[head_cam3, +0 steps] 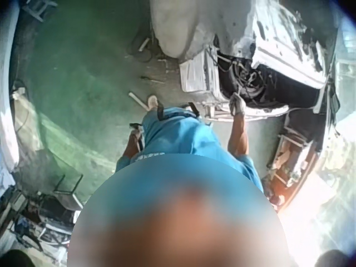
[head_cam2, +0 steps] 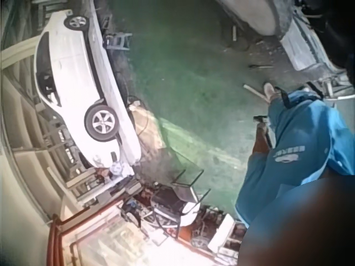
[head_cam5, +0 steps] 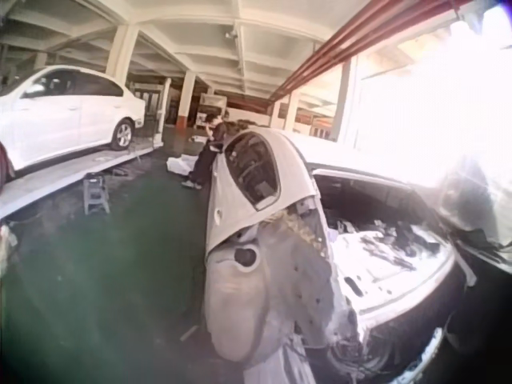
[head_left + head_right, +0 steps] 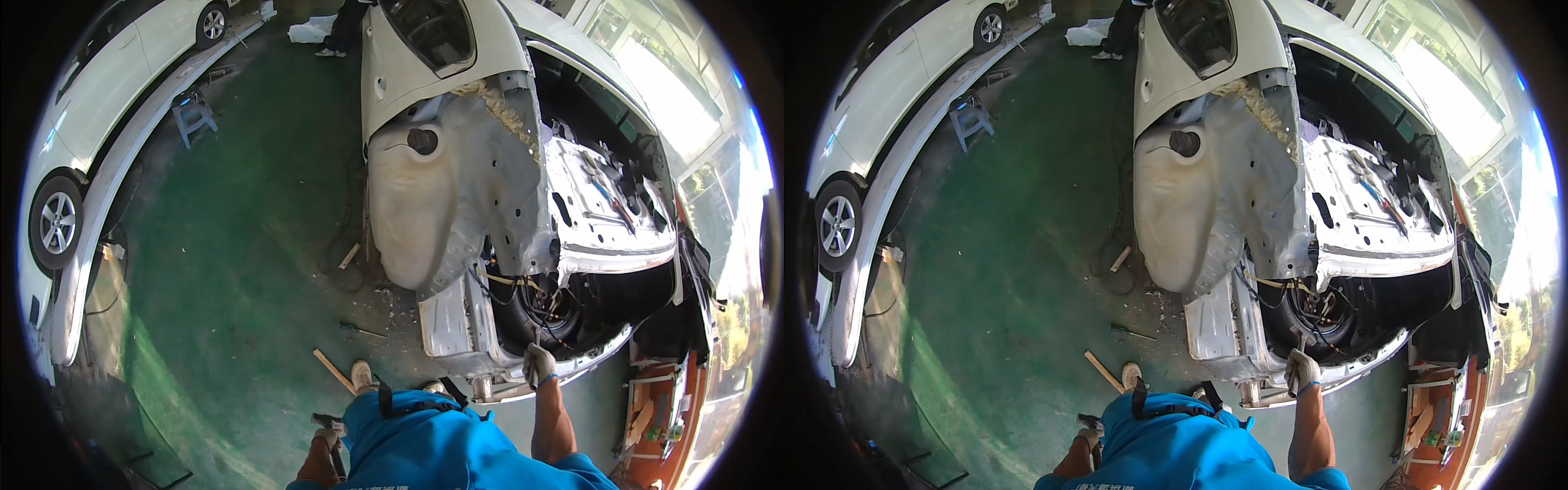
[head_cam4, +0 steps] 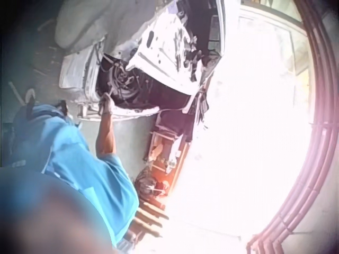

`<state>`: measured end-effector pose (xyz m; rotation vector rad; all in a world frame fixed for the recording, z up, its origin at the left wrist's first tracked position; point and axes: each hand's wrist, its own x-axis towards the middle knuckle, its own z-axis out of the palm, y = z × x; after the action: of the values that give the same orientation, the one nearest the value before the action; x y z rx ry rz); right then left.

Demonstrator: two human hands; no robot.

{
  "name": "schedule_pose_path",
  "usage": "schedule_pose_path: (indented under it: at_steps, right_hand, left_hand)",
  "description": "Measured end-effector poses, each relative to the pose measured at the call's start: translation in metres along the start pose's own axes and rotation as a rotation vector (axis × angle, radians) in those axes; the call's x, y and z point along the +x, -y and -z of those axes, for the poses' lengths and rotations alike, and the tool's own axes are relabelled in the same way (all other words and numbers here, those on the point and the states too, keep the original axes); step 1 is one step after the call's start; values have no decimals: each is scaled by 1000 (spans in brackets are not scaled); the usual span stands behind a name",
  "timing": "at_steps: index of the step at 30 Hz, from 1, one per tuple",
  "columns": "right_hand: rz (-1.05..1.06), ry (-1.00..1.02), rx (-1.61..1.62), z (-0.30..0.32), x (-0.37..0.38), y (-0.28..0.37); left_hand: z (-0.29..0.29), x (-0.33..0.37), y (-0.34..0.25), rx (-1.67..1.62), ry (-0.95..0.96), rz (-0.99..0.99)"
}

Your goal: The person uses a hammer and a metal dolly to repeatedly strike and shape the inner metal panel of a car's front section. The person adjusts the position of the dolly and hammer to work on different areas of the panel.

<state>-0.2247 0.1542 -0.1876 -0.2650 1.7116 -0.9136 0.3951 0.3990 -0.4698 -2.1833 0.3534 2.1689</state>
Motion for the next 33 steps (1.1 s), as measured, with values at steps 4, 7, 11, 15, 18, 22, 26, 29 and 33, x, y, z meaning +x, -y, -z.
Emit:
schedule_pose_path:
  at_steps: [4,7,11,15,18,22,26,29,33]
  right_hand:
    - [-42,20,-9,-33,-32,13]
    - [-81,17,21,-72,-65,29]
    - [96,103,-310,-122,-125,61]
    - [327,161,-571,-158,-182,81]
    - [285,155,-591,-175,-188,88]
    - [455,376,-981,-182,-146,93]
    - [373,475,-1063,-168,-100,87]
    - [114,426,-973,-147,-79,79]
    - [-46,327,-761,-120,-54,79]
  left_hand:
    - [25,-20,-80,-229,-190,-144]
    - [42,-45,-140,-242,-209,-262]
    - [58,-67,-196,-250,-228,-365]
    - [63,-68,-212,-217,-248,-348]
    - [57,-61,-196,-215,-280,-292]
    - [41,-54,-144,-236,-278,-193]
    - [24,-60,-83,-240,-239,-35]
    - [13,-72,-55,-82,-199,92]
    - [3,-97,-51,-146,-237,211]
